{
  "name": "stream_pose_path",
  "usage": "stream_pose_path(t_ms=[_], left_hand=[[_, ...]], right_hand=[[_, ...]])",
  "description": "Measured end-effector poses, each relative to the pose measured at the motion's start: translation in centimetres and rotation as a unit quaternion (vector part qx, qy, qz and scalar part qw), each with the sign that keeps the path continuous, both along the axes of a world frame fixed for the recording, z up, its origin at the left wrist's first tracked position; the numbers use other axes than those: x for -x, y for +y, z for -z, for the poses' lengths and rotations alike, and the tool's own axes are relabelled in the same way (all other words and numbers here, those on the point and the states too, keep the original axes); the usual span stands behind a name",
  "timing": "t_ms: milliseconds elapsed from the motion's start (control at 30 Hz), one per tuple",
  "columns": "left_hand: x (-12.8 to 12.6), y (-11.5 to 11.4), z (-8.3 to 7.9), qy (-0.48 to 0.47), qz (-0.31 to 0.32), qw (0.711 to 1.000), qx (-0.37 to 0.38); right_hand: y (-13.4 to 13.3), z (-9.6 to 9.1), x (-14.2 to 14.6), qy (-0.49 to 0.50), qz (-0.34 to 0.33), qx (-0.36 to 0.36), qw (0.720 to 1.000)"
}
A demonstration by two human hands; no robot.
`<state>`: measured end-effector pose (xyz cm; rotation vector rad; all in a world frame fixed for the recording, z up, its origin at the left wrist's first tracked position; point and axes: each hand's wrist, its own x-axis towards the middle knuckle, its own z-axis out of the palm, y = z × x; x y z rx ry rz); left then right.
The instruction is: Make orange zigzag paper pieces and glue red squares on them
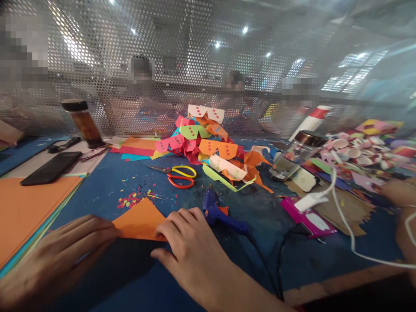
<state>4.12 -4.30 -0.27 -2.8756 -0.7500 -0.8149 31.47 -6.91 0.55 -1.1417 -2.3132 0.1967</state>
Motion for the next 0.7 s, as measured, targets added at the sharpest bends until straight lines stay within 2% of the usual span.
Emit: stream_pose_path(t_ms=[100, 267, 400, 467, 500, 633, 700], left_hand=[[-0.4, 1.0, -0.7, -0.002, -0.007, 1.000, 0.006], [-1.3, 3.3, -3.3, -0.041, -0.050, 0.994, -0.085], [-1.2, 3.3, -4.7, -0.083, -0.079, 0.981, -0.157], [-0.8, 2.5, -4.2, -0.091, -0.080, 0.977, -0.176], [-0.5, 1.9, -3.6, -0.081, -0.072, 0.981, -0.160], [0.4, -0.1, -0.3, 0.009, -0.073, 0.996, -0.050], [0.8, -0.7, 1.2, 0.035, -0.044, 0.998, 0.014]], right_hand=[[0.7, -0.7, 0.0, -0.018, 0.005, -0.078, 0.997], [2.5, -3.1, -0.1, -0.056, 0.040, -0.202, 0.977], [2.8, -4.4, -0.1, -0.043, 0.046, -0.307, 0.950], [2.3, -4.0, 0.0, -0.043, 0.032, -0.317, 0.947], [1.9, -3.6, 0.1, -0.055, 0.019, -0.303, 0.951], [0.4, -0.9, 0.5, -0.129, -0.038, -0.177, 0.975], [-0.3, 0.4, 0.6, -0.139, -0.039, -0.134, 0.980]])
